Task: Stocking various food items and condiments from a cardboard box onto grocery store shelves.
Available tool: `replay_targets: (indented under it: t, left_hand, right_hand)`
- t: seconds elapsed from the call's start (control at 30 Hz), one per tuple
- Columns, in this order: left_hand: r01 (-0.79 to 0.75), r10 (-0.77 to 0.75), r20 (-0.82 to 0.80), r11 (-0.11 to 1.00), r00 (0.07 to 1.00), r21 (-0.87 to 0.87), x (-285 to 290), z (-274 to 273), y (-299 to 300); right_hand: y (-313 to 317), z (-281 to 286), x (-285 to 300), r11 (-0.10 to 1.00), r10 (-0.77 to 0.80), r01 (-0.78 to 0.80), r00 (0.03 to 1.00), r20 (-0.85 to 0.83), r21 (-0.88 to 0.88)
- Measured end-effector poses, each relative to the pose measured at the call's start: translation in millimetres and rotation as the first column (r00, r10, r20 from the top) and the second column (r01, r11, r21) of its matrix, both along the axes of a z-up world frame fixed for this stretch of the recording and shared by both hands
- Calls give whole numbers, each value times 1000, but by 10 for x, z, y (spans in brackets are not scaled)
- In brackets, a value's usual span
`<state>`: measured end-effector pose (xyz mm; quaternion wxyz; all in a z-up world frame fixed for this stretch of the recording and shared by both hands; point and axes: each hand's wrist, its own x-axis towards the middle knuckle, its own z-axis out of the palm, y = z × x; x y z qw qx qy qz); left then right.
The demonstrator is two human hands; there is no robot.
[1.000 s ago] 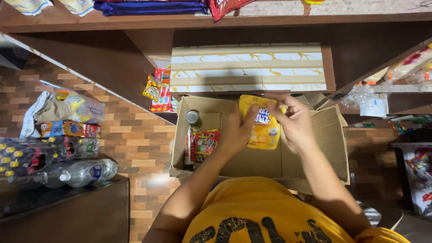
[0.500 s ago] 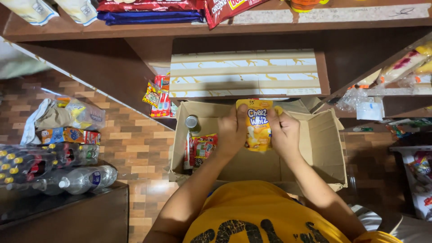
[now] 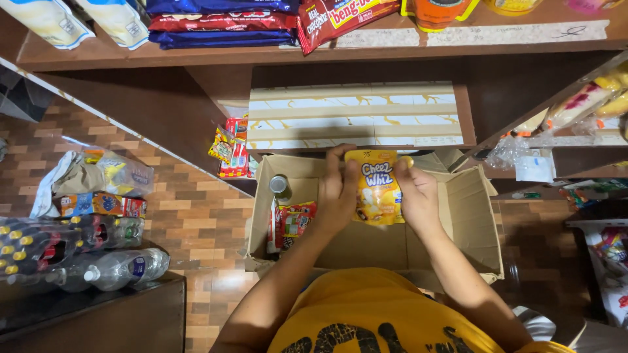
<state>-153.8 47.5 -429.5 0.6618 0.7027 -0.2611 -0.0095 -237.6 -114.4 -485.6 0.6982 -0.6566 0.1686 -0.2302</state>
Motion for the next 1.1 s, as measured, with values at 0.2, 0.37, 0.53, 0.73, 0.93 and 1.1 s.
replay_targets:
  t: [0.2, 0.37, 0.53, 0.73, 0.93, 1.1]
  left_hand:
    - [366, -306, -280, 910, 910, 194, -3, -95, 86]
    - [546, -528, -393, 835, 753, -76, -22, -406, 90]
    - [492, -477, -369, 869, 798, -59, -19, -169, 74]
    - [243, -302, -403, 951, 864, -191, 171, -265, 72]
    - [120, -192, -350, 969, 917, -218, 210, -507, 30]
    - [-42, -66, -391, 964, 918, -262, 275, -273, 39]
  right_hand:
    - [2, 172, -15, 988, -29, 26, 999, 17, 155]
    - [-30, 202, -23, 999, 22, -22, 1000, 9, -48]
    - [-16, 259, -11, 998, 32, -31, 999, -15, 52]
    - [-46, 41, -19, 994, 31, -26, 998, 53, -104]
    - [-194, -272, -27, 995, 57, -59, 998, -19, -85]
    - [-200, 466, -93, 919, 169, -251, 947, -272, -303]
